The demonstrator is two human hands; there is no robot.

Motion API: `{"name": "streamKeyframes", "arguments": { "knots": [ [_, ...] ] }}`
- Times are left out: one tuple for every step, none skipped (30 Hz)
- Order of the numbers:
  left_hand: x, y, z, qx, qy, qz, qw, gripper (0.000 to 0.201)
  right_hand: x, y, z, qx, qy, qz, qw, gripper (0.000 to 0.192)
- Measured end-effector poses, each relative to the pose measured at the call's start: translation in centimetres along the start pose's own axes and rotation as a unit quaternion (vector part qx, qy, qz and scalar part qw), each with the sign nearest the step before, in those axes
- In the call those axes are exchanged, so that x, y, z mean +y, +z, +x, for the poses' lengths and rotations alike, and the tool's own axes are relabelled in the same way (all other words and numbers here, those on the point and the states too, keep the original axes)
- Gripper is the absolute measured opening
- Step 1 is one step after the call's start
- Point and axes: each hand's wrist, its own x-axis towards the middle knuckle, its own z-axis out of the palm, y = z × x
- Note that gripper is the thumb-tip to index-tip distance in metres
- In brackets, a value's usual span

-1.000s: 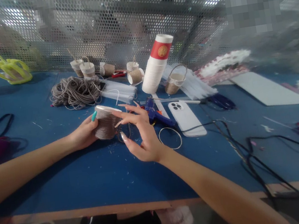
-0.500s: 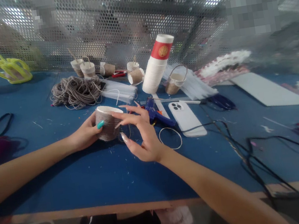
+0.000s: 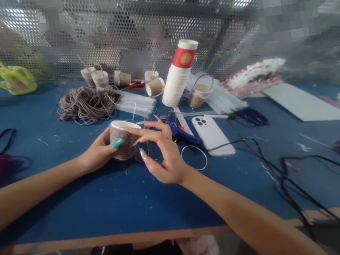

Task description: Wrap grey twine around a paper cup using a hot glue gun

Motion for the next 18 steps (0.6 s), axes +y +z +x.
{"name": "streamKeyframes", "arguments": {
  "knots": [
    [-0.01,0.04,0.0,0.003,0.003,0.005,1.0,0.063,-0.02,0.0,-0.01,0.003,-0.004,-0.001,1.0,0.038],
    [-0.02,0.07,0.0,0.004,0.005,0.009,1.0,0.061,-0.04,0.0,0.0,0.004,-0.008,-0.004,1.0,0.038],
    [-0.03,0.09,0.0,0.006,0.006,0.011,1.0,0.06,-0.08,-0.02,0.02,0.004,-0.011,-0.007,1.0,0.038],
    [-0.03,0.11,-0.01,0.006,0.008,0.011,1.0,0.059,-0.13,-0.04,0.05,0.0,-0.013,-0.01,1.0,0.037],
    [-0.02,0.13,-0.02,0.007,0.009,0.012,1.0,0.058,-0.17,-0.07,0.08,-0.004,-0.012,-0.011,1.0,0.037],
    [0.0,0.14,-0.04,0.007,0.01,0.013,1.0,0.057,-0.21,-0.09,0.12,-0.008,-0.009,-0.011,1.0,0.036],
    [0.01,0.14,-0.05,0.009,0.01,0.015,1.0,0.057,-0.24,-0.11,0.14,-0.011,-0.003,-0.009,1.0,0.035],
    [0.03,0.14,-0.06,0.01,0.011,0.017,1.0,0.057,-0.25,-0.11,0.15,-0.013,0.002,-0.006,1.0,0.034],
    [0.04,0.12,-0.07,0.011,0.01,0.019,1.0,0.057,-0.24,-0.1,0.13,-0.015,0.005,-0.002,1.0,0.034],
    [0.04,0.09,-0.07,0.011,0.009,0.02,1.0,0.057,-0.21,-0.08,0.1,-0.014,0.006,0.002,1.0,0.034],
    [0.03,0.06,-0.06,0.011,0.008,0.023,1.0,0.057,-0.17,-0.03,0.05,-0.009,0.003,0.005,1.0,0.035],
    [0.0,0.01,-0.05,0.01,0.008,0.027,1.0,0.059,-0.11,0.02,-0.01,-0.003,-0.003,0.009,1.0,0.036],
    [-0.03,-0.03,-0.03,0.01,0.008,0.031,0.999,0.06,-0.05,0.07,-0.08,0.005,-0.009,0.014,1.0,0.037],
    [-0.07,-0.07,-0.01,0.011,0.01,0.036,0.999,0.062,0.01,0.12,-0.14,0.013,-0.014,0.019,1.0,0.039],
    [-0.12,-0.1,0.01,0.014,0.014,0.041,0.999,0.063,0.05,0.15,-0.18,0.017,-0.016,0.024,0.999,0.04],
    [-0.16,-0.13,0.02,0.018,0.019,0.046,0.999,0.064,0.06,0.16,-0.2,0.017,-0.015,0.026,0.999,0.04],
    [-0.2,-0.15,0.04,0.022,0.024,0.052,0.998,0.064,0.05,0.15,-0.2,0.012,-0.012,0.027,1.0,0.04],
    [-0.23,-0.17,0.04,0.025,0.028,0.058,0.998,0.064,0.01,0.13,-0.16,0.006,-0.008,0.025,1.0,0.039]
  ]
}}
